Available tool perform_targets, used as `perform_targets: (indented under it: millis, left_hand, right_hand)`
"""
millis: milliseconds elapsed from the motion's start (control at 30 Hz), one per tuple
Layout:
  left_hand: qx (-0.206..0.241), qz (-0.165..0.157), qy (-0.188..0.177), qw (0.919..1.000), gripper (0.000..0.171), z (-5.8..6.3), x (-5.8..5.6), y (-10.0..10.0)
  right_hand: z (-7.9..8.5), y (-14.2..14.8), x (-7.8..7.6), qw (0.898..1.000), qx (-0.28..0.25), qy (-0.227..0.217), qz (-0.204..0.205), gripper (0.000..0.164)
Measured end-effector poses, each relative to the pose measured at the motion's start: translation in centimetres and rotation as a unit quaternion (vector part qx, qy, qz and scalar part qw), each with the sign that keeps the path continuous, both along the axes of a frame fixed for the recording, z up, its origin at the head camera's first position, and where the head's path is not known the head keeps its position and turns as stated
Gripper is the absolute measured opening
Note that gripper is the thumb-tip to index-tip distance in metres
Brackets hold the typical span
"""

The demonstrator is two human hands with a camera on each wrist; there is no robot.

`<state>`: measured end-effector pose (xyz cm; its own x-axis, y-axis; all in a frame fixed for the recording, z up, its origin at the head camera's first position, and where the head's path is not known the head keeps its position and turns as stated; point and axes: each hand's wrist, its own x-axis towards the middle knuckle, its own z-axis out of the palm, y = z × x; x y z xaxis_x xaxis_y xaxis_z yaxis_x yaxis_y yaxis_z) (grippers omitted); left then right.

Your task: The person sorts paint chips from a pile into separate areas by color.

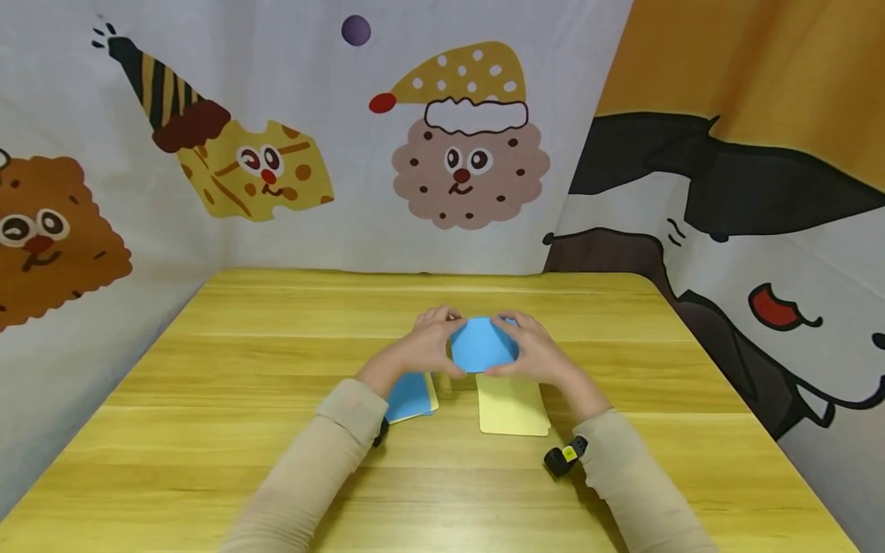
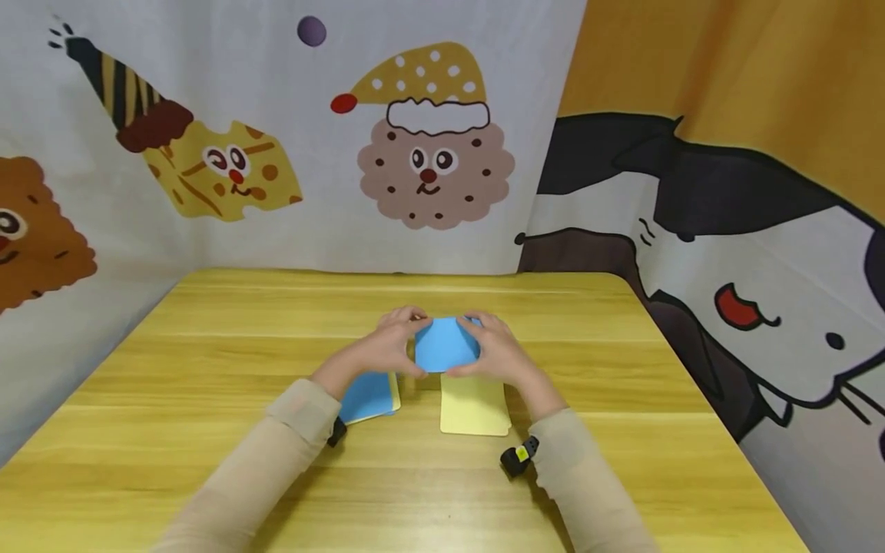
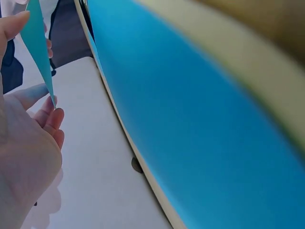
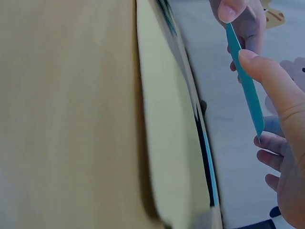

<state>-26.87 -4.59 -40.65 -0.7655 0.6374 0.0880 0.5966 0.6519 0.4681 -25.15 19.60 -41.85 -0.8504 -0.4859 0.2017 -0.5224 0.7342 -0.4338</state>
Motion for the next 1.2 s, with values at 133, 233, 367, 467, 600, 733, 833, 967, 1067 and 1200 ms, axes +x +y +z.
perform_targets:
  millis: [133,233,367,467,600,733,833,967,1067,1200]
  left_hand:
    - [-0.008,0.0,-0.015,0.9999,0.097,-0.2,-0.7,1.3]
    - [-0.015,0.004,-0.022,0.9996,0.096,-0.5,-1.3,2.2]
    - [-0.019,0.01,-0.035,0.9991,0.094,-0.9,-2.1,3.2]
    - [-0.018,0.016,-0.046,0.9986,0.093,-1.2,-2.5,3.9]
    - [-0.029,0.02,-0.051,0.9981,0.092,-1.4,-3.2,4.8]
    - [-0.044,0.025,-0.058,0.9971,0.092,-1.5,-3.8,5.5]
    - [-0.047,0.03,-0.066,0.9963,0.093,-1.5,-4.1,5.8]
    - [-0.044,0.03,-0.09,0.9945,0.093,-1.5,-4.1,5.9]
    - [-0.049,0.028,-0.109,0.9924,0.094,-1.6,-4.1,6.0]
    - [-0.067,0.027,-0.114,0.9908,0.092,-2.0,-4.3,6.1]
  right_hand:
    - [0.1,1.1,-0.4,1.0,0.012,-0.01,-0.012,0.1]
    - [0.0,2.0,-0.8,1.0,0.015,-0.019,-0.015,0.101]
    - [-0.4,2.9,-1.6,0.999,0.02,-0.026,-0.011,0.101]
    - [-0.6,3.4,-2.2,0.999,0.021,-0.035,-0.01,0.1]
    - [-1.1,4.2,-2.9,0.998,0.016,-0.051,-0.014,0.102]
    - [-1.5,4.7,-3.6,0.998,0.012,-0.062,-0.014,0.101]
    - [-1.8,5.0,-4.0,0.997,0.006,-0.075,-0.015,0.1]
    - [-2.1,5.3,-4.3,0.995,0.008,-0.096,-0.018,0.099]
    - [-2.4,5.3,-4.5,0.993,0.012,-0.112,-0.018,0.1]
    - [-2.7,5.3,-4.5,0.991,0.014,-0.133,-0.023,0.101]
